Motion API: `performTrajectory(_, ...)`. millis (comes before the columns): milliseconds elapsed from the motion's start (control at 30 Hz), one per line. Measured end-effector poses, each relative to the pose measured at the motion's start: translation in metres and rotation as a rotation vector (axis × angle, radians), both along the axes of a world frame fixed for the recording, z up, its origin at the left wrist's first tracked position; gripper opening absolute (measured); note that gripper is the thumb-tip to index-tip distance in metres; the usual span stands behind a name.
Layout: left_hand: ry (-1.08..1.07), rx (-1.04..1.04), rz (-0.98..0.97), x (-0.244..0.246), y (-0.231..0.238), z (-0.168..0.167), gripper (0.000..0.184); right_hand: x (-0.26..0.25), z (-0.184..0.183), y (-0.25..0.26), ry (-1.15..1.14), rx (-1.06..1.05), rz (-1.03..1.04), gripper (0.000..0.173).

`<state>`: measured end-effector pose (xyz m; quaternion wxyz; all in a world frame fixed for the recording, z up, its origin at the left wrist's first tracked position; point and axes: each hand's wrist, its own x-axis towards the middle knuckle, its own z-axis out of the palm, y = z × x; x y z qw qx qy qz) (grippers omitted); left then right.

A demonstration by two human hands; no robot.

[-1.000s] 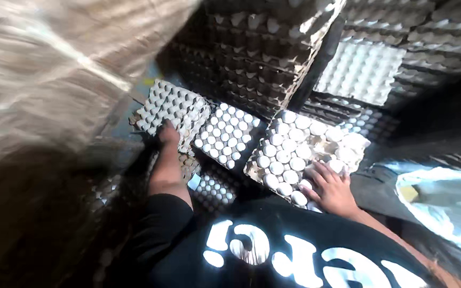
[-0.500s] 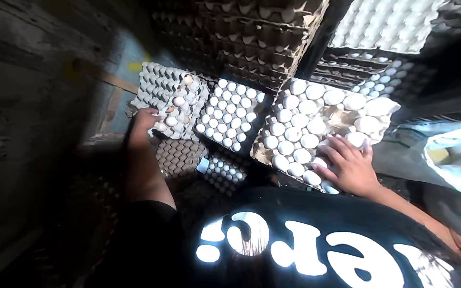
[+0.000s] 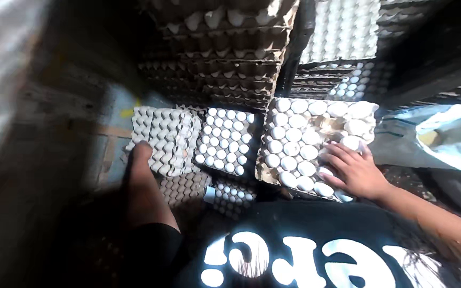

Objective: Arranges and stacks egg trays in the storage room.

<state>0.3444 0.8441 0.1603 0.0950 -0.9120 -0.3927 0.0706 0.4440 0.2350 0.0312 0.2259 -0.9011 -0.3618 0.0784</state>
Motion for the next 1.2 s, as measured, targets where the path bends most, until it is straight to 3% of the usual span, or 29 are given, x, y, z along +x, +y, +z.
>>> performTrajectory(67,0.089,-0.289,0.132,0.007,0.052,-0.028,0.04,-0.001,0.001,0.002,0.002,-0.002,-0.002,0.081)
performTrajectory(100,0.103,-0.331,0.202,0.014,0.066,-0.038,0.045,-0.001,0.001,0.002,0.006,-0.006,-0.004,0.081)
performTrajectory(167,0.043,-0.299,0.267,0.022,0.08,-0.053,0.052,-0.001,0.001,0.001,0.019,-0.015,-0.005,0.081)
performTrajectory(300,0.122,-0.314,0.312,0.038,0.072,-0.038,0.049,-0.002,0.002,0.002,0.028,-0.014,-0.008,0.08)
performTrajectory(433,0.345,-0.203,0.289,0.054,0.065,-0.031,0.044,-0.003,0.002,0.002,0.033,-0.026,-0.013,0.079)
performTrajectory(600,0.282,-0.185,0.314,0.052,0.058,-0.039,0.043,-0.003,0.0,0.002,0.021,-0.015,-0.01,0.08)
performTrajectory(733,0.381,-0.133,0.22,0.051,0.046,-0.042,0.043,-0.004,-0.002,0.002,0.012,-0.014,-0.02,0.079)
performTrajectory(933,0.016,-0.296,0.366,0.04,0.069,-0.038,0.054,-0.003,0.0,0.004,0.005,-0.009,-0.029,0.08)
performTrajectory(1067,-0.011,-0.267,0.383,0.023,0.061,-0.033,0.046,-0.003,-0.001,0.003,0.01,-0.017,-0.029,0.08)
performTrajectory(1200,-0.396,-0.353,0.539,-0.012,0.056,-0.035,0.03,-0.003,0.0,0.003,-0.006,-0.01,-0.02,0.079)
